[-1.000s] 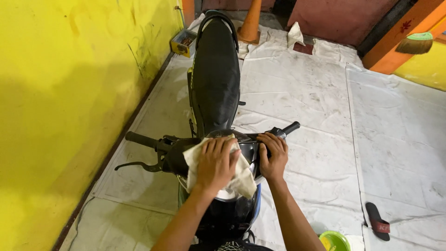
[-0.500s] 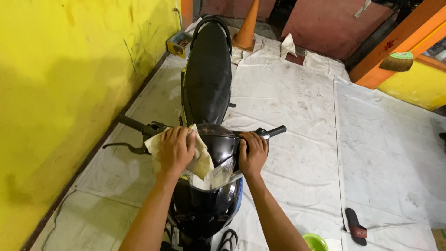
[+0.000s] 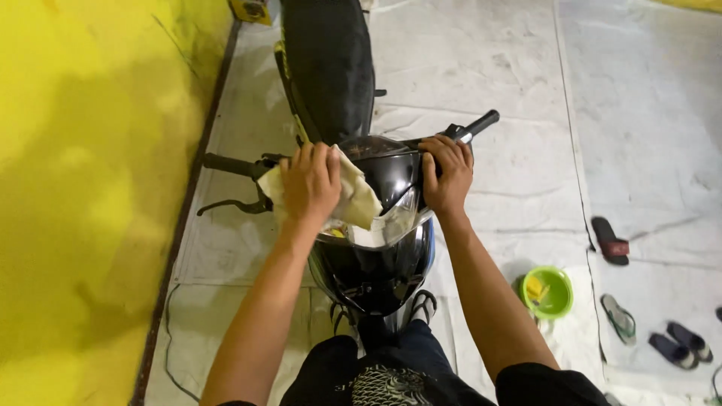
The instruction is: The person cleans the front headlight area of a scooter by wiping it with a cloth, alternating hands to hold the scooter steady while wiping.
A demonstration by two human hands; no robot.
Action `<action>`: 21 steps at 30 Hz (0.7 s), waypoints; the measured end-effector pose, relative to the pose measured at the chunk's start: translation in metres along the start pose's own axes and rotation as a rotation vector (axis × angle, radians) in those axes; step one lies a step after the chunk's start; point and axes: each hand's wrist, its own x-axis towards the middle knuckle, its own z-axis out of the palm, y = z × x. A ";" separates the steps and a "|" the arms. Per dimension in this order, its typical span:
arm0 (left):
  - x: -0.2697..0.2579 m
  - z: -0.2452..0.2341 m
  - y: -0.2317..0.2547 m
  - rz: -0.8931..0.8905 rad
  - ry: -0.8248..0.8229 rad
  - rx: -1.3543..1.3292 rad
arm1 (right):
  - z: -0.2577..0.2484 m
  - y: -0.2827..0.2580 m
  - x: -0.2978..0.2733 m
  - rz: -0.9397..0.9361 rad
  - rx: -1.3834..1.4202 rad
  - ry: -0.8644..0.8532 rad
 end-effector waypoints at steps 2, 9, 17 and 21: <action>0.016 0.005 -0.013 -0.029 -0.061 -0.045 | 0.000 -0.003 -0.002 0.007 -0.014 0.006; 0.028 0.003 -0.005 -0.172 -0.202 -0.100 | 0.000 -0.008 -0.001 0.007 -0.027 0.013; -0.037 -0.012 0.027 0.027 0.106 -0.024 | 0.002 -0.001 -0.004 -0.006 -0.035 0.014; -0.055 0.000 0.027 0.015 0.111 -0.012 | 0.004 0.003 -0.007 -0.004 -0.039 0.015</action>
